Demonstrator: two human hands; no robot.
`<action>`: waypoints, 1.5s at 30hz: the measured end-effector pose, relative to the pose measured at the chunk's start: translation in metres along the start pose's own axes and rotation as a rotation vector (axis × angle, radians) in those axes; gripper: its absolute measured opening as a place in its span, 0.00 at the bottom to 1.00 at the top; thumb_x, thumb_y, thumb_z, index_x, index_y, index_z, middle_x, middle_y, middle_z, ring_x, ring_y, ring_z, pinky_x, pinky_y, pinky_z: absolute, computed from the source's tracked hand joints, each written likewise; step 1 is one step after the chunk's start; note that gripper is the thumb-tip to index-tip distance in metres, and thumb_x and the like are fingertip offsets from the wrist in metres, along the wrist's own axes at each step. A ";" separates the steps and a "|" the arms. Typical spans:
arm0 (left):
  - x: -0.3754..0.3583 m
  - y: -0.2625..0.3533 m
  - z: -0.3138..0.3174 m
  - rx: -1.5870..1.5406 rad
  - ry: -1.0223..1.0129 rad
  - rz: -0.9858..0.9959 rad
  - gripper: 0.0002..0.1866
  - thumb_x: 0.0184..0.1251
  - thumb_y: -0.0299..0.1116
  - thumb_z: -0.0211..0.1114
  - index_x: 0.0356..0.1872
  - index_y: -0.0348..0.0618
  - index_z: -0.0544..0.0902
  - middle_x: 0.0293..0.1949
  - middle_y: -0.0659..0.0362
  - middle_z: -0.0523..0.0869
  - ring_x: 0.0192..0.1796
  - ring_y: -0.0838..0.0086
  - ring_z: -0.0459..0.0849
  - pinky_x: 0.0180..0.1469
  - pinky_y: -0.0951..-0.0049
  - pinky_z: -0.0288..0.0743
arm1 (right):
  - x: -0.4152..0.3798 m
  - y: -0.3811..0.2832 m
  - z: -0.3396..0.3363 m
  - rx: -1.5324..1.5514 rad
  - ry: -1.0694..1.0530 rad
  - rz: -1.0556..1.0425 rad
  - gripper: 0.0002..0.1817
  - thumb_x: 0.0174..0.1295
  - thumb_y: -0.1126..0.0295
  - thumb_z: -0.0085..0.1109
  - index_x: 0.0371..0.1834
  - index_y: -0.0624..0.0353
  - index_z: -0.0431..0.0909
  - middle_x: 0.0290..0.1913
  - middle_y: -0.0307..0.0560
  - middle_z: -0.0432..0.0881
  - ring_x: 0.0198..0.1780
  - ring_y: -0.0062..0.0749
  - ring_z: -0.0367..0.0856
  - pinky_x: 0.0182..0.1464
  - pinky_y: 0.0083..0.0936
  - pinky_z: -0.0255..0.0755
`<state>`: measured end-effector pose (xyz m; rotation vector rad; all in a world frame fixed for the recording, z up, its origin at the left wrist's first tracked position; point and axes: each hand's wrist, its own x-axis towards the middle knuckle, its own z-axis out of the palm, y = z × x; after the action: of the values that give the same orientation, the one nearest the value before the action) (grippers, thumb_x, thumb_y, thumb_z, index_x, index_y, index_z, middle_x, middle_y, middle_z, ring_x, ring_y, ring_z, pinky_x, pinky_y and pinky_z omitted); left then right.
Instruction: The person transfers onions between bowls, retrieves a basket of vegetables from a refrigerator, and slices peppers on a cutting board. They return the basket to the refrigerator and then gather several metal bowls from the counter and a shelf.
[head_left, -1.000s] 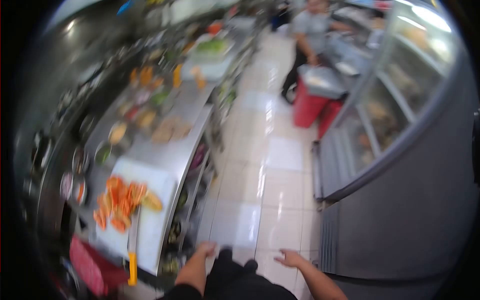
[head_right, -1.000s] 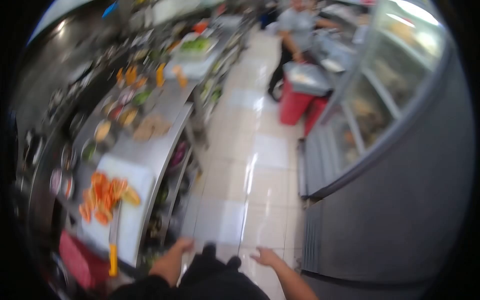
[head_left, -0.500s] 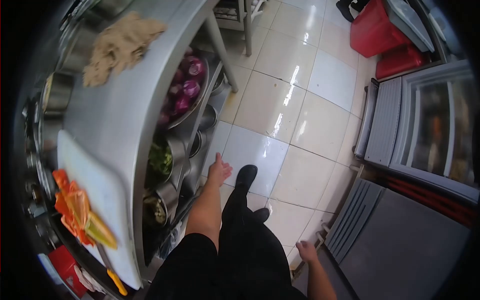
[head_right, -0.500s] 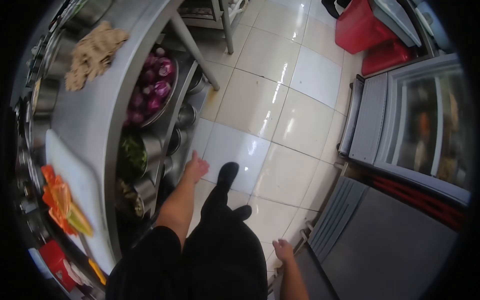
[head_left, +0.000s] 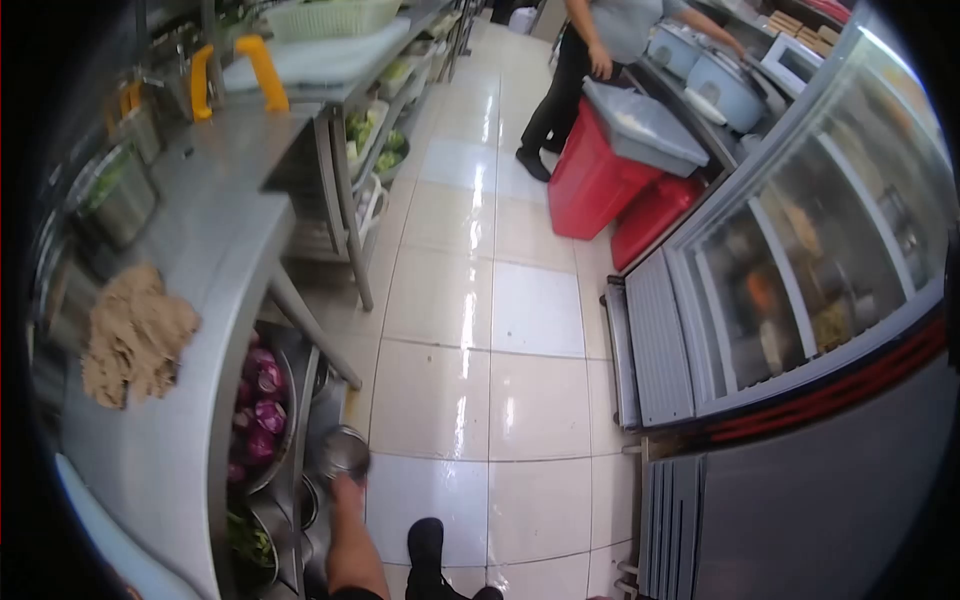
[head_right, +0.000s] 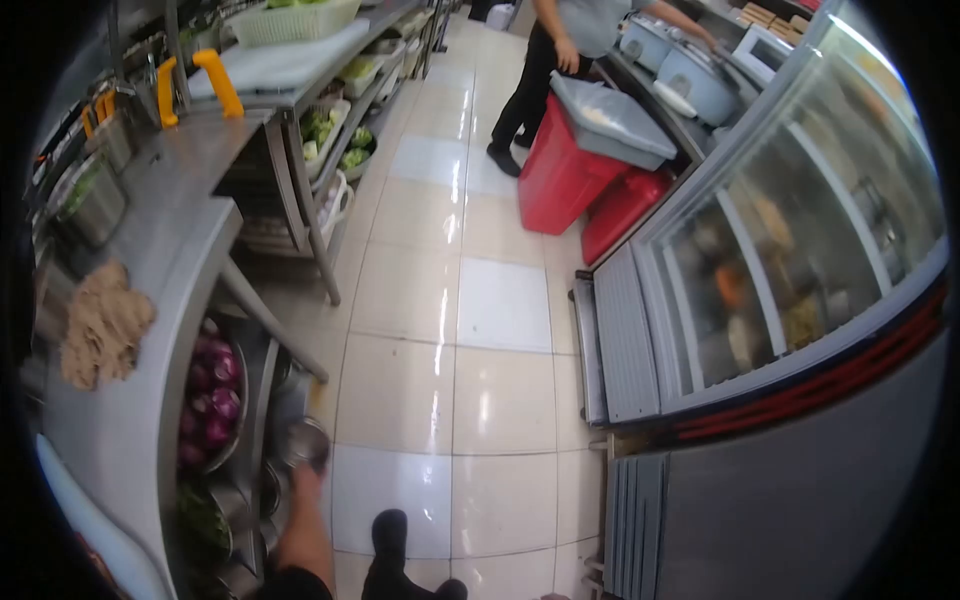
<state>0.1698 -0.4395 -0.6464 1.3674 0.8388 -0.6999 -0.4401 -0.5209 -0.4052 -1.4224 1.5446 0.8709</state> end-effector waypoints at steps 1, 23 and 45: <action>-0.024 -0.012 0.009 0.167 -0.023 0.041 0.24 0.74 0.31 0.56 0.67 0.33 0.68 0.59 0.40 0.77 0.55 0.47 0.82 0.45 0.50 0.89 | 0.002 -0.027 -0.010 0.008 0.029 -0.049 0.36 0.67 0.41 0.56 0.60 0.67 0.81 0.60 0.66 0.82 0.64 0.56 0.79 0.67 0.45 0.71; -0.747 0.004 0.038 1.230 -0.785 2.374 0.28 0.62 0.29 0.61 0.66 0.55 0.78 0.82 0.58 0.51 0.52 0.46 0.76 0.36 0.63 0.76 | -0.242 -0.204 -0.260 1.579 -0.509 -1.058 0.18 0.73 0.74 0.50 0.64 0.65 0.72 0.53 0.54 0.83 0.49 0.44 0.86 0.49 0.39 0.85; -0.673 0.286 -0.141 0.902 -0.111 1.565 0.24 0.63 0.42 0.72 0.56 0.40 0.80 0.56 0.43 0.77 0.57 0.48 0.80 0.58 0.54 0.77 | -0.418 -0.437 -0.128 0.142 0.558 -1.212 0.24 0.57 0.57 0.68 0.53 0.62 0.85 0.46 0.61 0.88 0.44 0.48 0.88 0.47 0.39 0.81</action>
<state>0.0303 -0.3049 0.0728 2.1813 -0.8441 0.1855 -0.0221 -0.5164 0.0500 -2.1547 0.7475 -0.3824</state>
